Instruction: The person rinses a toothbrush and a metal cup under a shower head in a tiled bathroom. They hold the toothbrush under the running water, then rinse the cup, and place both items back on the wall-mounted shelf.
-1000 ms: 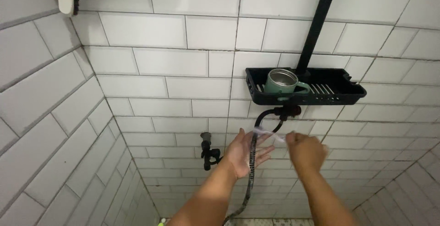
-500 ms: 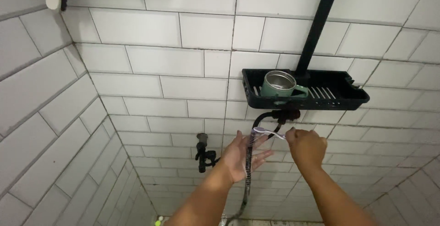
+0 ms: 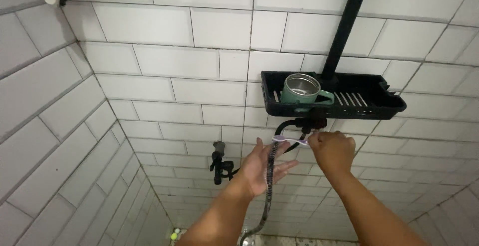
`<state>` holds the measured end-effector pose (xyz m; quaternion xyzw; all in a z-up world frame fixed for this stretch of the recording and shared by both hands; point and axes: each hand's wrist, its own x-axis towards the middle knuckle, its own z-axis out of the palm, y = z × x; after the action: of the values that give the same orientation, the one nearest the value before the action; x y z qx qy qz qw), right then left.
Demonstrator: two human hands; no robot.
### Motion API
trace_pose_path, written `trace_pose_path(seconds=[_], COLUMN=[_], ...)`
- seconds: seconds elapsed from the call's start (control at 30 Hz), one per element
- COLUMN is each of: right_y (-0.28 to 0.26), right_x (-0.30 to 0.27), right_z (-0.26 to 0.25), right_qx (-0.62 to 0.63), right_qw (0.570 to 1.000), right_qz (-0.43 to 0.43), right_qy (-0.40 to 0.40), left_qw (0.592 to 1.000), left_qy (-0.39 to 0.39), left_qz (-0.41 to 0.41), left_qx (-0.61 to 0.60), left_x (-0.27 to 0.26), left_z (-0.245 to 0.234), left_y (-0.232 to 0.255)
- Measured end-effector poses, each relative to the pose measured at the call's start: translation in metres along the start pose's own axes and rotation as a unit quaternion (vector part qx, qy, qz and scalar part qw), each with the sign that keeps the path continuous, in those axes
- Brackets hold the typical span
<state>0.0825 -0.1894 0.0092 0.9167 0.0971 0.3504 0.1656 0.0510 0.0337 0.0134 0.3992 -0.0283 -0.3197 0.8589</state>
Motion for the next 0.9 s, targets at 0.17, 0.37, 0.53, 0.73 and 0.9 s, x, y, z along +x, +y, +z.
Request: trace_pose_path(seconds=[0.17,0.37,0.53,0.73,0.9], right_y=[0.004,0.001,0.008,-0.015,-0.005], right_x=[0.005,0.008,0.018,-0.004,0.002], right_z=[0.000,-0.005,-0.009,-0.020,-0.052], right_qx=[0.161,0.157,0.025,0.040,0.169], right_qw=[0.982,0.984,0.998,0.996,0.931], right_qz=[-0.018,-0.024,0.022,0.070,0.274], right_qy=[0.101,0.086,0.046,-0.032,-0.174], left_qw=[0.999,0.997,0.999,0.998,0.998], left_qy=[-0.007,-0.044,0.015,0.045,0.029], left_qz=[0.027,0.039,0.017,0.031,0.057], left_qx=[-0.031,-0.051,0.033,-0.024,-0.002], left_x=[0.003,0.017,0.002,0.019,0.044], left_z=[0.001,-0.014,0.008,0.016,-0.002], left_y=[0.000,-0.008,0.009,0.019,0.007])
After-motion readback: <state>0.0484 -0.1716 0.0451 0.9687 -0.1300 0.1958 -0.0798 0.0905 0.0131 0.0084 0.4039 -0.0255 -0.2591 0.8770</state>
